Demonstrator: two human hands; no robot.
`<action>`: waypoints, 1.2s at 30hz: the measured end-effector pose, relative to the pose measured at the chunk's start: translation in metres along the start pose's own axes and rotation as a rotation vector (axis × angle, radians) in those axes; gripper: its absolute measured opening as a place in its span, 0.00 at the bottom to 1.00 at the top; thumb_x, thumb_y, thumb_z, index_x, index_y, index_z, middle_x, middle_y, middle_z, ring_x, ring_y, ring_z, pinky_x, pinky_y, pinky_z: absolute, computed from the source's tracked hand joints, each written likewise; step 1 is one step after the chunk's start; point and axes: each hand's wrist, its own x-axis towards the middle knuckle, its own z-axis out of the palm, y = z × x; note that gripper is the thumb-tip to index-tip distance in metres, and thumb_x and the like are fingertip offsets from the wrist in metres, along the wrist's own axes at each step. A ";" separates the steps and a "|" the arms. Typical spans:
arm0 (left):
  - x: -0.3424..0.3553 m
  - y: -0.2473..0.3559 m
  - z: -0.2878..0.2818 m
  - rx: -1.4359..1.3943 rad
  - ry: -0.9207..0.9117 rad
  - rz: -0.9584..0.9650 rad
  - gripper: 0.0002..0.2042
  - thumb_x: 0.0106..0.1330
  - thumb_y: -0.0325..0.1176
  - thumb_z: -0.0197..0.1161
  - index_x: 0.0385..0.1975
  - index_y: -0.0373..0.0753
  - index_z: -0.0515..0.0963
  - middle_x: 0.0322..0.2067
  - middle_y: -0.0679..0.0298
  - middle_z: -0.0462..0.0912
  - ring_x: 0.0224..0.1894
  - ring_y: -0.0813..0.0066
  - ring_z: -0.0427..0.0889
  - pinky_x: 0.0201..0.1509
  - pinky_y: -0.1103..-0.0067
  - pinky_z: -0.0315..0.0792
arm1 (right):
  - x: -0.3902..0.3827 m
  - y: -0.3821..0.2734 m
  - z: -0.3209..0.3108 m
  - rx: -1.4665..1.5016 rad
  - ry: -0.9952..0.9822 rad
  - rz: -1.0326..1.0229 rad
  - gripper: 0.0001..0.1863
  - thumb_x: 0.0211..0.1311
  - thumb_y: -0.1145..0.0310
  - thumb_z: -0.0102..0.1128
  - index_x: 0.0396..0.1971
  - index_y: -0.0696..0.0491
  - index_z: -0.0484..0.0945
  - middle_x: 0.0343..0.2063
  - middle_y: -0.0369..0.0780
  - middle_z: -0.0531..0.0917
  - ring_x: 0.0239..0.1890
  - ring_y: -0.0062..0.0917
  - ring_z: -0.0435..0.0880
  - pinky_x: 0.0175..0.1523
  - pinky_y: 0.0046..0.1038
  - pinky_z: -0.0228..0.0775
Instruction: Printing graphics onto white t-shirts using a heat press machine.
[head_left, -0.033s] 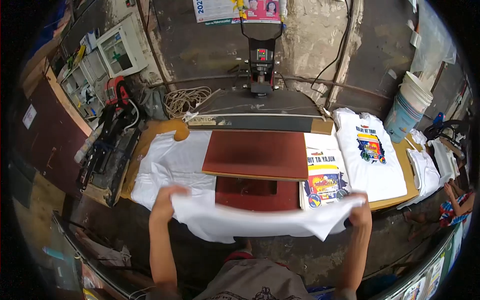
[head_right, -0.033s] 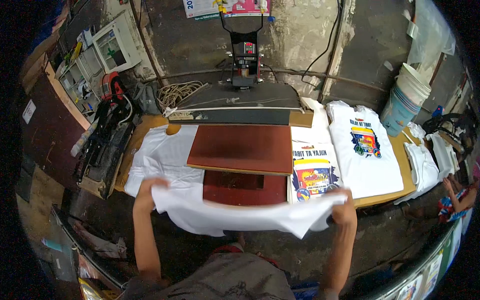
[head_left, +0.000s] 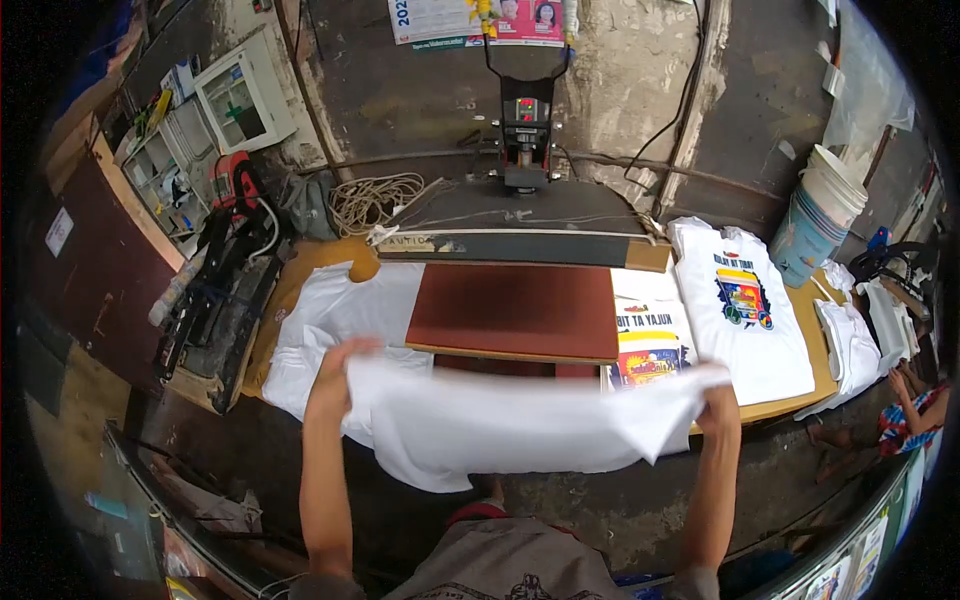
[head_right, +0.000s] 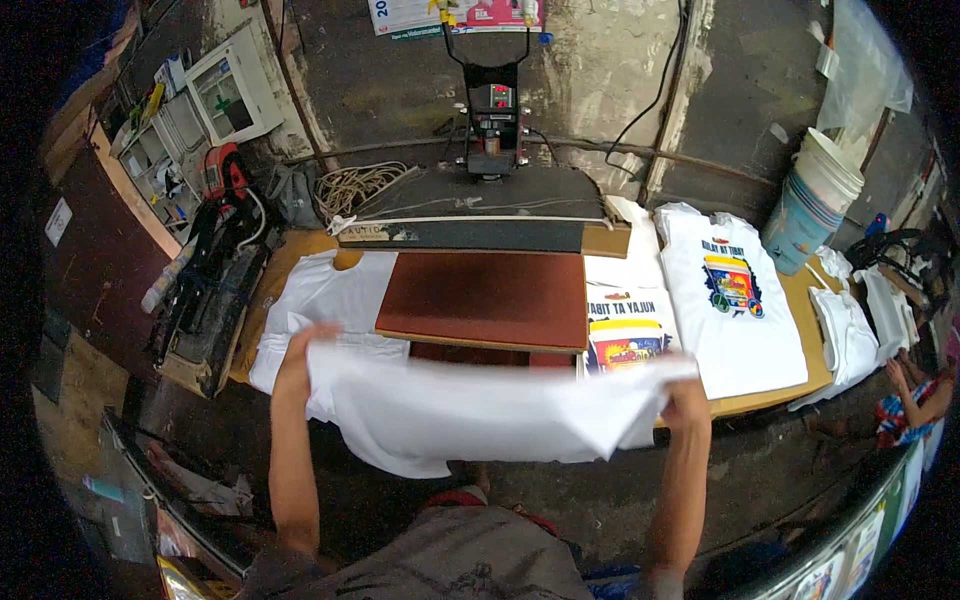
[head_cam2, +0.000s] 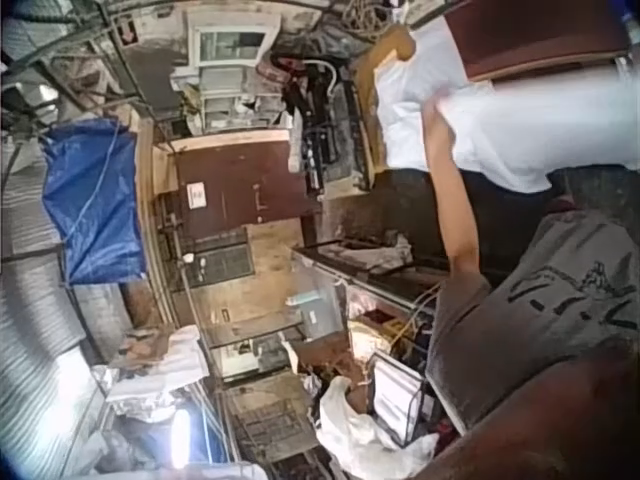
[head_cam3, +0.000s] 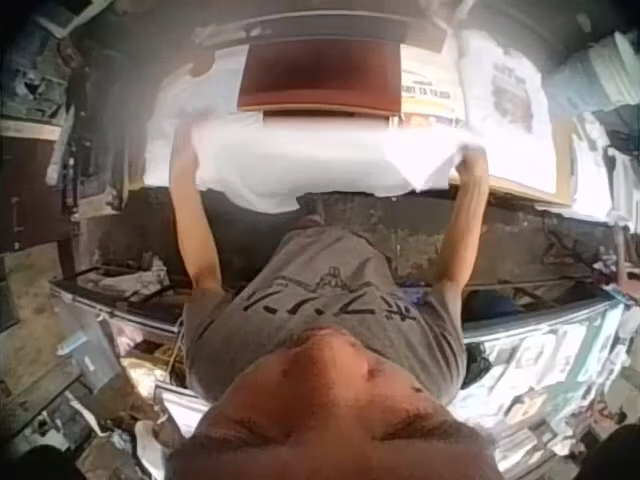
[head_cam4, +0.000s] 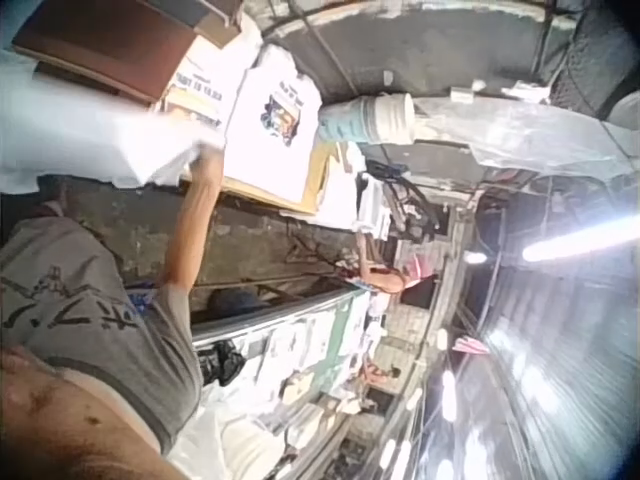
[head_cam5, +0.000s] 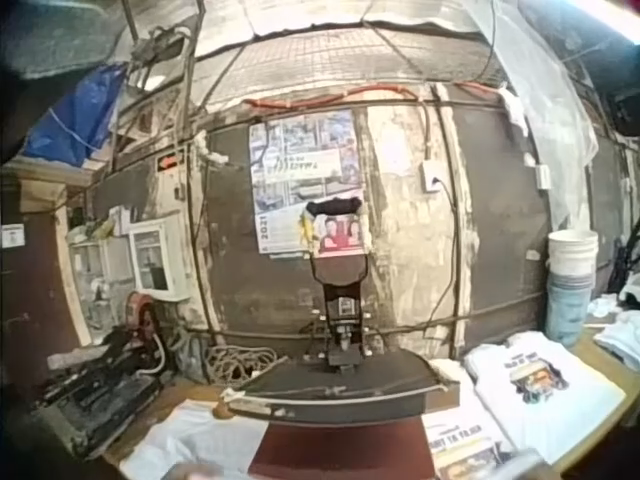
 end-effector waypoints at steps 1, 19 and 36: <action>0.032 0.001 0.008 -0.286 0.005 -0.021 0.13 0.60 0.26 0.58 0.45 0.30 0.74 0.37 0.59 0.80 0.38 0.71 0.81 0.43 0.75 0.76 | 0.028 -0.003 0.031 -0.027 0.092 0.047 0.12 0.45 0.80 0.57 0.34 0.62 0.77 0.28 0.43 0.82 0.29 0.26 0.81 0.36 0.28 0.77; -0.054 0.003 0.002 -0.275 0.188 -0.034 0.21 0.57 0.14 0.59 0.53 0.29 0.70 0.46 0.57 0.77 0.49 0.70 0.77 0.53 0.77 0.71 | -0.034 0.005 0.025 -0.131 0.104 -0.065 0.21 0.48 0.86 0.58 0.46 0.62 0.78 0.39 0.44 0.82 0.37 0.21 0.79 0.43 0.21 0.72; 0.053 -0.029 -0.016 -0.127 -0.007 0.020 0.30 0.53 0.11 0.55 0.60 0.30 0.63 0.57 0.55 0.67 0.57 0.70 0.68 0.60 0.79 0.65 | 0.067 0.027 0.023 -0.365 0.062 -0.225 0.14 0.52 0.85 0.58 0.41 0.64 0.79 0.30 0.41 0.82 0.28 0.19 0.79 0.35 0.17 0.72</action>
